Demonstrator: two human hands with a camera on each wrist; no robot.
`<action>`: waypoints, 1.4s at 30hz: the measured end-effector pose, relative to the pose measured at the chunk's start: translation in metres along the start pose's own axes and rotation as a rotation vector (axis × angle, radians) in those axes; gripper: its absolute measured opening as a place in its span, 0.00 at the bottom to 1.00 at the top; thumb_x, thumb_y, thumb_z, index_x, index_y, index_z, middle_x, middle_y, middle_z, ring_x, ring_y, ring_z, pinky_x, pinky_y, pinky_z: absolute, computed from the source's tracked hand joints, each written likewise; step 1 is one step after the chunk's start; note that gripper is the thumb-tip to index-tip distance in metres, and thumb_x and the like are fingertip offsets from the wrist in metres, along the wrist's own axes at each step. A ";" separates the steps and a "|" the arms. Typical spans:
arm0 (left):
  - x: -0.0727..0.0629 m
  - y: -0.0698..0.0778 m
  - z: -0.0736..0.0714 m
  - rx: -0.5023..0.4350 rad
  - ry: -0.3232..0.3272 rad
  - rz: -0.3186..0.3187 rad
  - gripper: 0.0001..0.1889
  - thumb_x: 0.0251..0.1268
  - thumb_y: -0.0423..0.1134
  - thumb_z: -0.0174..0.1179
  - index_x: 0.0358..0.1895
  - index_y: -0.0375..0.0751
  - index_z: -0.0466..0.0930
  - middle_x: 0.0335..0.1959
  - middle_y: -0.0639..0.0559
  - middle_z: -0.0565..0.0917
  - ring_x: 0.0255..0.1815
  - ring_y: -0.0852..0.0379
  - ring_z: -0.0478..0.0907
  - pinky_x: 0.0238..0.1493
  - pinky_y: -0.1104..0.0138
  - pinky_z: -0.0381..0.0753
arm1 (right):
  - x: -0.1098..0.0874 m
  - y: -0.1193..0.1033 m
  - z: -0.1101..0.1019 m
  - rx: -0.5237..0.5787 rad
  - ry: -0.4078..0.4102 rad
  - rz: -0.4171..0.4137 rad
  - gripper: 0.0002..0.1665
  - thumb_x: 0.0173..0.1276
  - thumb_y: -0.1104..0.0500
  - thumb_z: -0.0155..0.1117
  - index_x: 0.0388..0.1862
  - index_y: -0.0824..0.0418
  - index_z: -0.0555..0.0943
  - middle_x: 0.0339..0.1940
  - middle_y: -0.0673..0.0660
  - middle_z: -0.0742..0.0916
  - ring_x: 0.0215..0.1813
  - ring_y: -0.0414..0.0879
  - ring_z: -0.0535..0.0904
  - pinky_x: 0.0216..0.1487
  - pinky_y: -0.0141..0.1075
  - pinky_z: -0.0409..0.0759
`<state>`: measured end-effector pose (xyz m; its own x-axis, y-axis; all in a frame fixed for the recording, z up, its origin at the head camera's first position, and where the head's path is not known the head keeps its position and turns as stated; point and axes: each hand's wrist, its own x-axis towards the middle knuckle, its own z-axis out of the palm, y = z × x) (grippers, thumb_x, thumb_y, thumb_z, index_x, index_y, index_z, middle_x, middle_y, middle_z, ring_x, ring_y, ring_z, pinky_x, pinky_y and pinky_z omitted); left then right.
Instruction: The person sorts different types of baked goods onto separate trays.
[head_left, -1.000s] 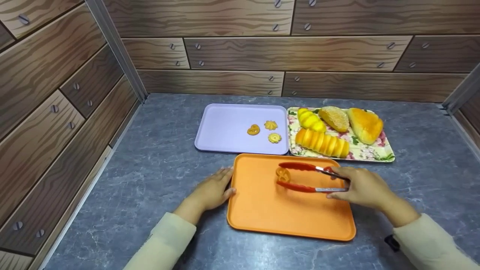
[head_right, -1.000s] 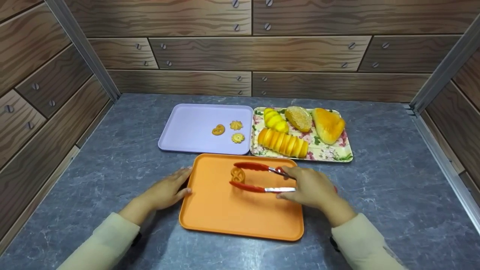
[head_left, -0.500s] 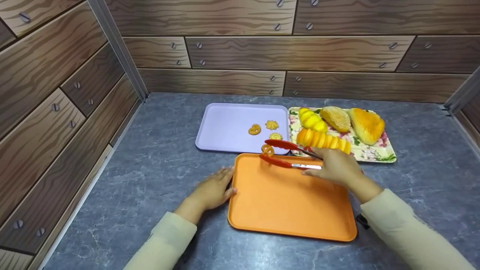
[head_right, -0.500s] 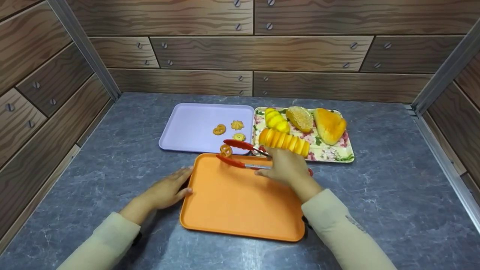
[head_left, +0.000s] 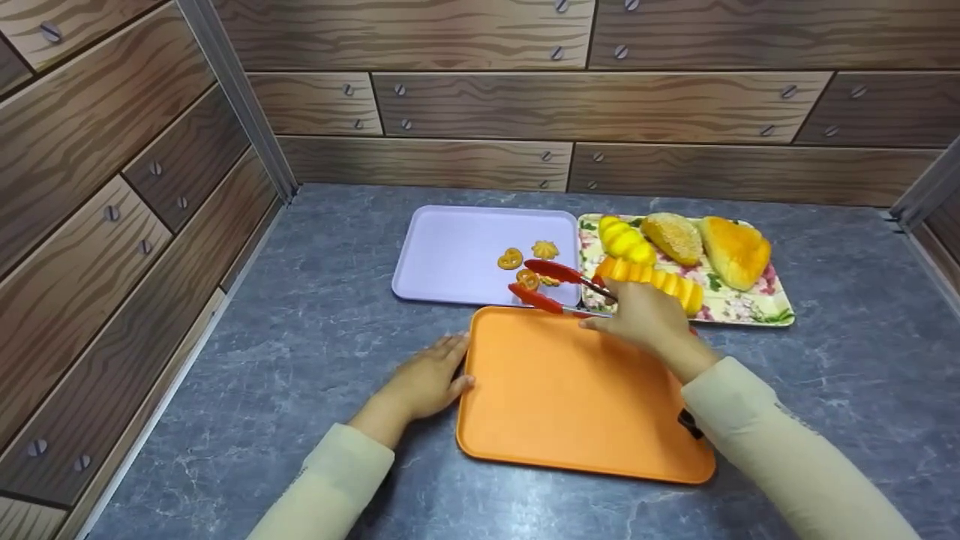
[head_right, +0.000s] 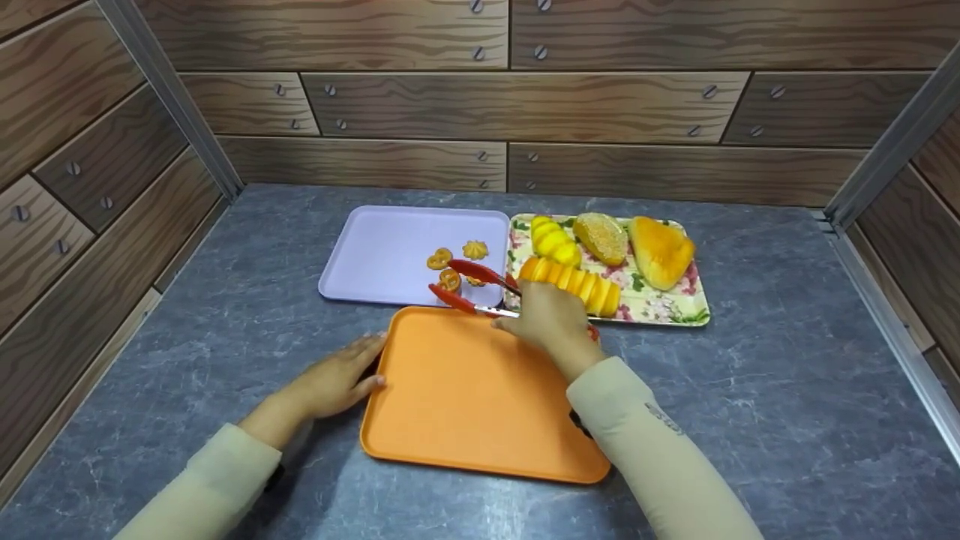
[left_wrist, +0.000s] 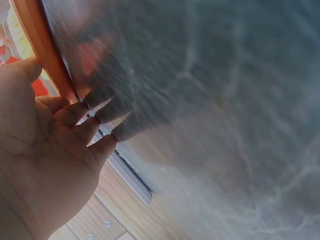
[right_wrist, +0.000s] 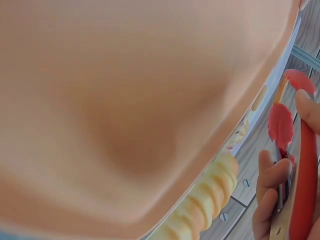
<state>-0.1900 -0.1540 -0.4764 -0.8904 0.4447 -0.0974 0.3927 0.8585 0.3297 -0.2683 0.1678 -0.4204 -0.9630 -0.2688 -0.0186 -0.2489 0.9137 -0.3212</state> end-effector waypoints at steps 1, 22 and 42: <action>0.000 0.000 0.000 -0.002 0.001 0.001 0.34 0.74 0.52 0.47 0.74 0.37 0.52 0.73 0.42 0.59 0.73 0.44 0.52 0.69 0.51 0.54 | 0.002 -0.001 0.001 0.000 0.000 0.007 0.53 0.50 0.31 0.69 0.66 0.64 0.72 0.49 0.64 0.84 0.39 0.57 0.80 0.33 0.53 0.76; 0.002 0.003 -0.002 -0.016 0.005 0.003 0.35 0.73 0.53 0.47 0.75 0.38 0.52 0.73 0.42 0.58 0.73 0.45 0.51 0.69 0.51 0.54 | 0.015 -0.012 0.008 -0.004 -0.025 0.083 0.42 0.49 0.31 0.70 0.50 0.62 0.79 0.34 0.58 0.82 0.33 0.56 0.77 0.28 0.48 0.73; 0.002 -0.002 0.002 -0.019 0.015 0.004 0.35 0.73 0.53 0.48 0.74 0.37 0.53 0.73 0.41 0.59 0.73 0.44 0.52 0.69 0.50 0.55 | 0.011 -0.008 0.008 0.152 0.007 0.083 0.62 0.50 0.28 0.67 0.70 0.70 0.62 0.57 0.68 0.79 0.47 0.61 0.76 0.46 0.55 0.76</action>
<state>-0.1916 -0.1544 -0.4790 -0.8924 0.4437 -0.0818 0.3917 0.8518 0.3478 -0.2765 0.1552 -0.4252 -0.9803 -0.1923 -0.0448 -0.1509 0.8757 -0.4586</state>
